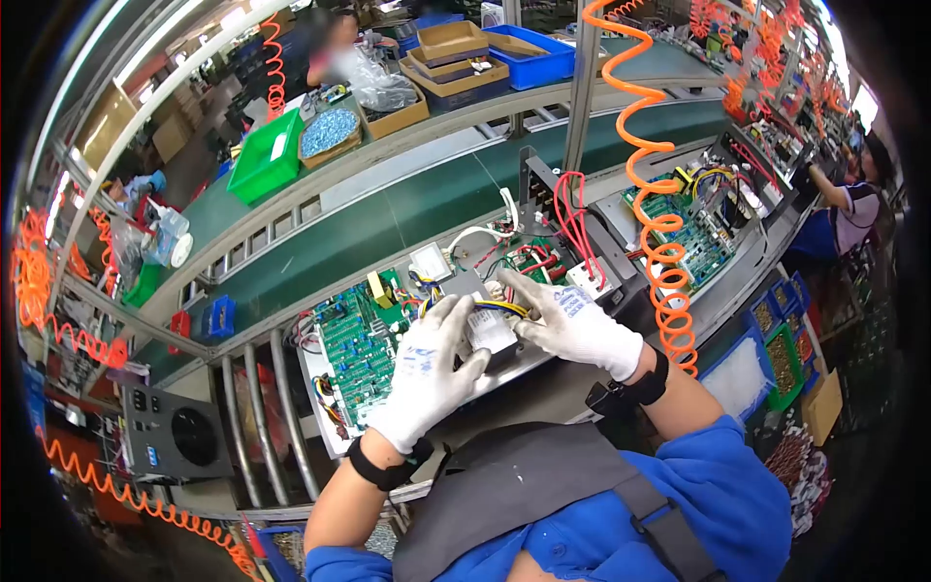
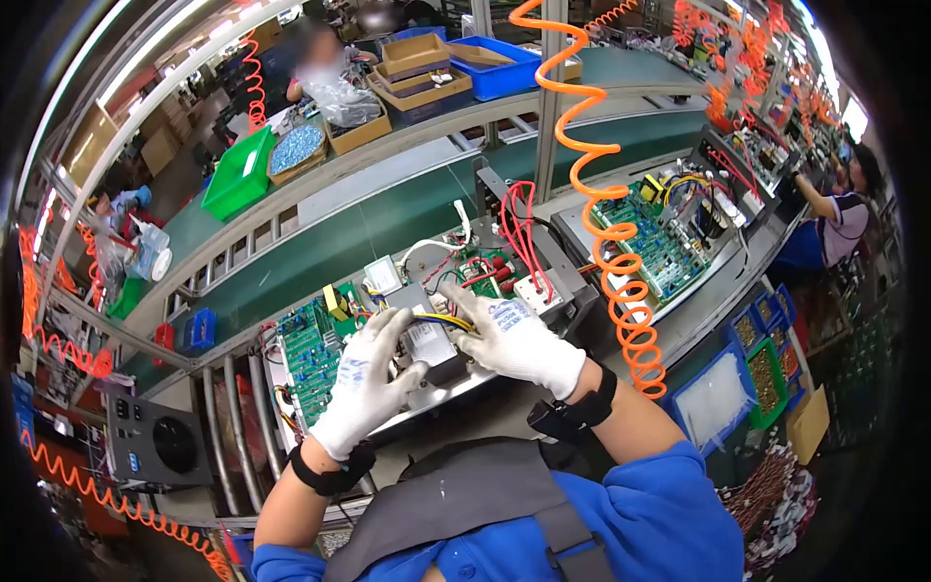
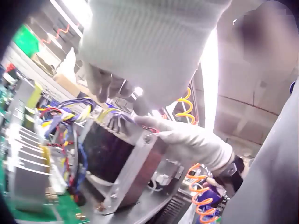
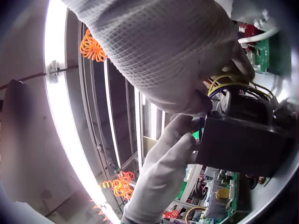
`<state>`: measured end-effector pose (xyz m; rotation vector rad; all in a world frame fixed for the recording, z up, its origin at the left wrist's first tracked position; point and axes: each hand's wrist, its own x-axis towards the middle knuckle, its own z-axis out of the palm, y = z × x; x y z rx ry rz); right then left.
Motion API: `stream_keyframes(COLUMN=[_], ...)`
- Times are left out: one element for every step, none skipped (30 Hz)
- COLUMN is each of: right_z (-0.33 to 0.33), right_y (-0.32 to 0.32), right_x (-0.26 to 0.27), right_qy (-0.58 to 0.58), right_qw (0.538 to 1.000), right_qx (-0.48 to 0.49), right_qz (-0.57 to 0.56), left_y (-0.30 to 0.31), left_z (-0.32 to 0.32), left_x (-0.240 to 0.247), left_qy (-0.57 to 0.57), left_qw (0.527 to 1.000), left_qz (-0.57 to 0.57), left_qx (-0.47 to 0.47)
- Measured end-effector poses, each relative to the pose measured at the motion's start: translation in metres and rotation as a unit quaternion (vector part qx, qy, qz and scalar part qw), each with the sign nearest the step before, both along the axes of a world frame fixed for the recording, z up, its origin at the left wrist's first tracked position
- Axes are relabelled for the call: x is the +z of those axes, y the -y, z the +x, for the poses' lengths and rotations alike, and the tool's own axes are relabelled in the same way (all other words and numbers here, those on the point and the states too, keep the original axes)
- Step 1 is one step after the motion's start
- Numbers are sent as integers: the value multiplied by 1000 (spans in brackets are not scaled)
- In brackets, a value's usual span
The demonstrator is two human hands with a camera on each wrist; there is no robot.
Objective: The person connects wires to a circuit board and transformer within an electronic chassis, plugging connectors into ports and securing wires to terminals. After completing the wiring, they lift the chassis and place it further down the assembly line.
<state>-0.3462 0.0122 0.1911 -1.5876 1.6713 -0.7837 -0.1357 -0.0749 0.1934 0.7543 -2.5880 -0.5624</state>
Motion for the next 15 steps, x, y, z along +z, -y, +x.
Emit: stream_keyframes(right_z=[5,7,8,9,7,7,5,1,9,13,24,41,50,65,75], right_y=[-1,1,4,6,7,11,8,3,-2,2,0,-2,2,1,1], right_x=[11,12,8,1,-10,-15,-12,-3,27,26,32,43,33,36,34], right_qy=[16,10,-66,-138,-91,-85,-22,40,152,121,215,308,350,402,379], right_qw=[999,999,998,990,995,984,993,996,988,982,973,951,937,915,924], right_qx=[-16,-18,-1,13,9,8,-9,-24,-24,42,24,8,-7,-37,-39], right_qz=[38,44,8,-27,-50,-158,-120,-82,-16,-140,-86,-30,-15,10,-2], left_y=[-2,-6,-11,-13,-15,-17,-19,-23,-28,-30,-33,-36,-38,-43,-44], left_z=[9,18,25,36,45,52,58,63,67,67,66,67,68,69,70], left_x=[-4,-9,-11,-24,-28,-30,-31,-31,-31,-29,-26,-24,-32,-32,-36], left_qy=[-50,-99,-132,-141,-139,-139,-139,-139,-138,-143,-160,-176,-192,-211,-230], left_qw=[999,995,989,989,988,987,987,972,945,943,895,833,825,718,641], left_qz=[9,19,60,38,59,77,78,187,295,299,415,523,525,657,723], left_qx=[0,0,14,17,7,-5,-14,-4,8,7,-18,-39,-87,-92,-111])
